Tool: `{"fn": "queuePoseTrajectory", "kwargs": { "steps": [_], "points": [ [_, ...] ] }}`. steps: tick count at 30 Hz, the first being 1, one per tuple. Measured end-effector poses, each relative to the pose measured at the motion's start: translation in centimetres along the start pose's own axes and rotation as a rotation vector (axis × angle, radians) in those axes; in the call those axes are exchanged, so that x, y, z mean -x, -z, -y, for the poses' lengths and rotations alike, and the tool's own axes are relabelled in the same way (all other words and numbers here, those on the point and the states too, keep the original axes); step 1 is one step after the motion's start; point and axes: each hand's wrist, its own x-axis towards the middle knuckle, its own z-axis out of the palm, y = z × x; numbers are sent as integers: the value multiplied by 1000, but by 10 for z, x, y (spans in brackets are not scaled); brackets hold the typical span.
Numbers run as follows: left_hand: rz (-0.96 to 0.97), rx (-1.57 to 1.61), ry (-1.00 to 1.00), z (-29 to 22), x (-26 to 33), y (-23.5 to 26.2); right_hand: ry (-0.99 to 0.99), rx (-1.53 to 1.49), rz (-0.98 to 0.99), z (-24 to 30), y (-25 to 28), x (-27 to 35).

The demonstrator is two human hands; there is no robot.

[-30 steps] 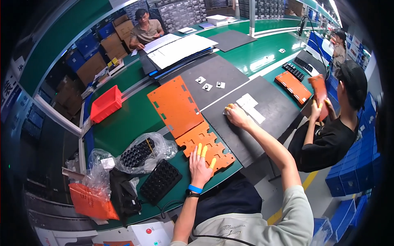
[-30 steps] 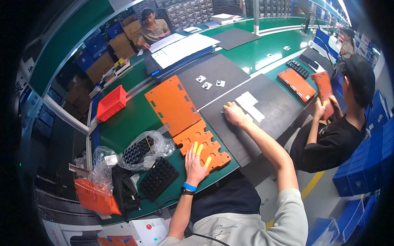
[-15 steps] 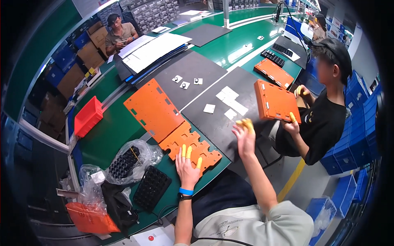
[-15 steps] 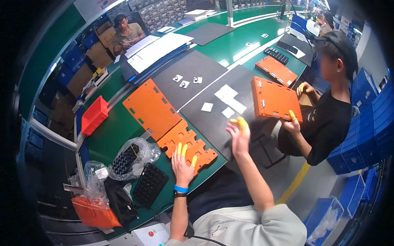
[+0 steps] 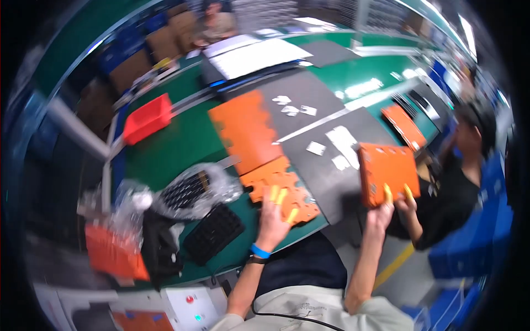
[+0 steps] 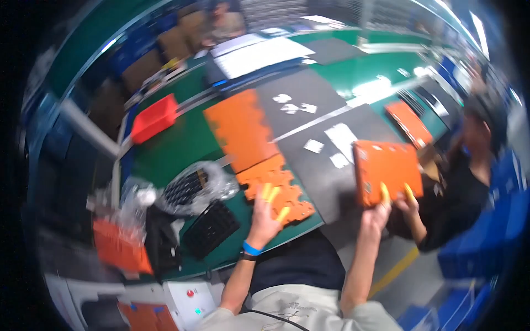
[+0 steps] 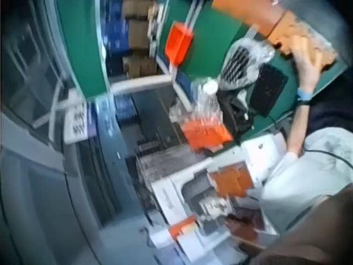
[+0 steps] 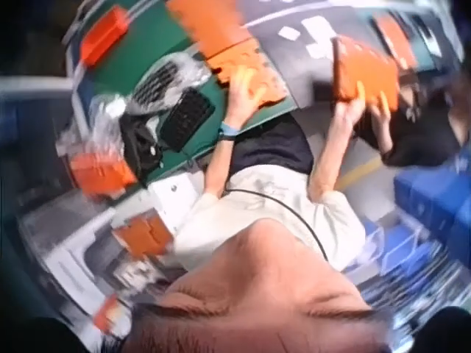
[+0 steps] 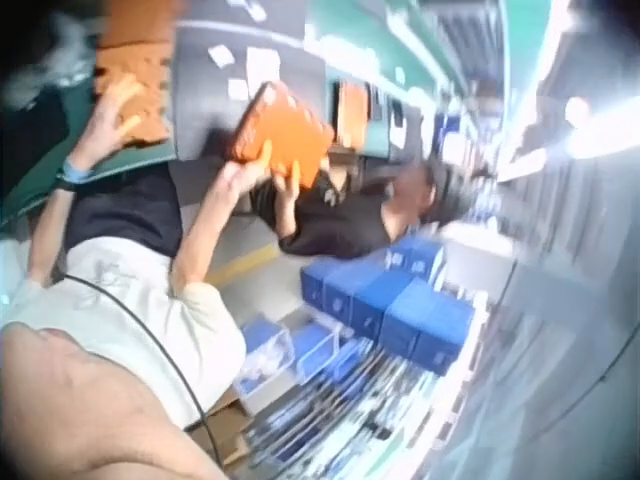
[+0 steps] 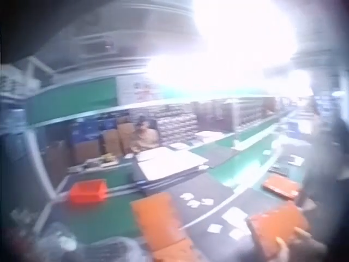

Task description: The recorder attaches LED modules from a component sheet onto orange fixture panels and processes the panels using an automated assembly machine.

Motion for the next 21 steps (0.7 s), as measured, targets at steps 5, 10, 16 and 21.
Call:
{"fn": "queuePoseTrajectory", "kwargs": {
  "steps": [5,10,16,21],
  "points": [
    [260,1119,290,-46,8,-33,-86,154,186,24,57,14],
    [254,1857,132,-86,-16,-44,-254,259,296,1,17,92],
    [-124,1601,381,-86,14,49,-210,380,490,-40,-29,173],
    [-467,1784,278,-67,75,124,-128,504,766,-88,-24,195]
  ]
}}
